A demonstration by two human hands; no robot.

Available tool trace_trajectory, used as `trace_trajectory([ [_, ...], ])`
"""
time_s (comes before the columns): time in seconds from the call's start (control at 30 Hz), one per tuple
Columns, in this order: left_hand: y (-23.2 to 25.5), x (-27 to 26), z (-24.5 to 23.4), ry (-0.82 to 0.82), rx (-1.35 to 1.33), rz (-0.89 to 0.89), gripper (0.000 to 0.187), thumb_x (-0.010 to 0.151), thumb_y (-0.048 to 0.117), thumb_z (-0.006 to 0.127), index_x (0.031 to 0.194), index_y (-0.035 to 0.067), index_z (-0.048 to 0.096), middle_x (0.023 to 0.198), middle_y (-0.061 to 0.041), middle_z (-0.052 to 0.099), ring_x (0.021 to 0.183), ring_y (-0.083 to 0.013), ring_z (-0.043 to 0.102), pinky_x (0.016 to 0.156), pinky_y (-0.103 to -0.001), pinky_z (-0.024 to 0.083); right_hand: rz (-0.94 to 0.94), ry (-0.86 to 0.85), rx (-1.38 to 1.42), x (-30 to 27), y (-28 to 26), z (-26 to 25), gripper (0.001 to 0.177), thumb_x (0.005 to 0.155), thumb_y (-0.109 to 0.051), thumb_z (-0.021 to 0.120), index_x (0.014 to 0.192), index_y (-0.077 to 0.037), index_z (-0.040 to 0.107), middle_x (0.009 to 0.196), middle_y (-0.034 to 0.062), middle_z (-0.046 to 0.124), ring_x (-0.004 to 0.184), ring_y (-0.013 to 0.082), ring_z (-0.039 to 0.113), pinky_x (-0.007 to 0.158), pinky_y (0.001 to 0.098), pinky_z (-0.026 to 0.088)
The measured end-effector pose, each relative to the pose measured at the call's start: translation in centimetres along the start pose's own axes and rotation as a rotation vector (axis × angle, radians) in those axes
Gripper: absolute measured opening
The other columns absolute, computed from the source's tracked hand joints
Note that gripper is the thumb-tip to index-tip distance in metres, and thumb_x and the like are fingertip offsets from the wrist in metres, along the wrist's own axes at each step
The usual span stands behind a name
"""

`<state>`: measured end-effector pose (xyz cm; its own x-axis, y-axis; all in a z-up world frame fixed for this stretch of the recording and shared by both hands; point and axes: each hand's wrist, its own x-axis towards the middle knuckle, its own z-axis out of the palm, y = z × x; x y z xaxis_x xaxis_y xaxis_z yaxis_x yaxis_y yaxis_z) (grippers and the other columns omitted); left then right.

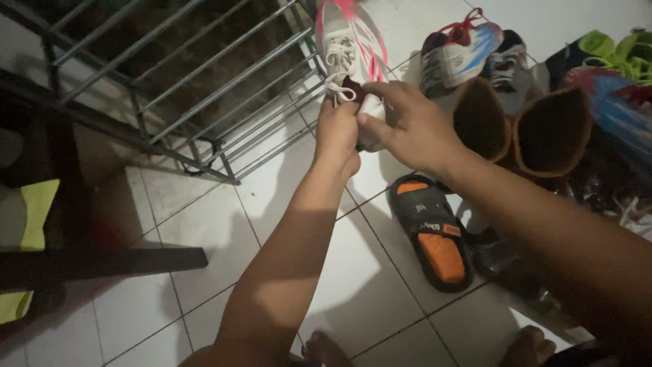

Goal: The person organizes a collection of shoes by placing them onto a metal shoe rack. They pick up various pairs of sneakers and sandals from the floor and arrange them on the rack's shelves.

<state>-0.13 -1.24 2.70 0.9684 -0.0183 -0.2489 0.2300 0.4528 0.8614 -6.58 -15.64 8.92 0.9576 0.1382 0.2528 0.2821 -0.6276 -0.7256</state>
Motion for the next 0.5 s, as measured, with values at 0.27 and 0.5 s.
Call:
trace_trajectory([
  [0.27,-0.8,-2.2,0.7,-0.267,0.242,0.306,0.074,0.09,0.004,0.069,0.155,0.007,0.034,0.142,-0.013,0.054,0.128,-0.0235,0.056,0.107,-0.035,0.047,0.151,0.202,0.265,1.6,4.7,1.0,0.057,0.086,-0.01,0.076,0.135,0.001,0.049,0.12,0.0191,0.064,0.103,0.0259,0.071,0.082,0.0327,0.06],
  [0.5,-0.8,0.3,-0.6,-0.182,0.1,-0.009,0.072,0.085,-0.006,0.055,0.154,0.01,0.042,0.131,-0.013,0.062,0.114,-0.0276,0.066,0.091,-0.045,0.059,0.308,-0.024,0.501,1.2,5.8,0.5,0.047,0.096,-0.03,0.071,0.135,-0.006,0.061,0.117,0.0148,0.073,0.108,0.0252,0.07,0.09,0.0375,0.056],
])
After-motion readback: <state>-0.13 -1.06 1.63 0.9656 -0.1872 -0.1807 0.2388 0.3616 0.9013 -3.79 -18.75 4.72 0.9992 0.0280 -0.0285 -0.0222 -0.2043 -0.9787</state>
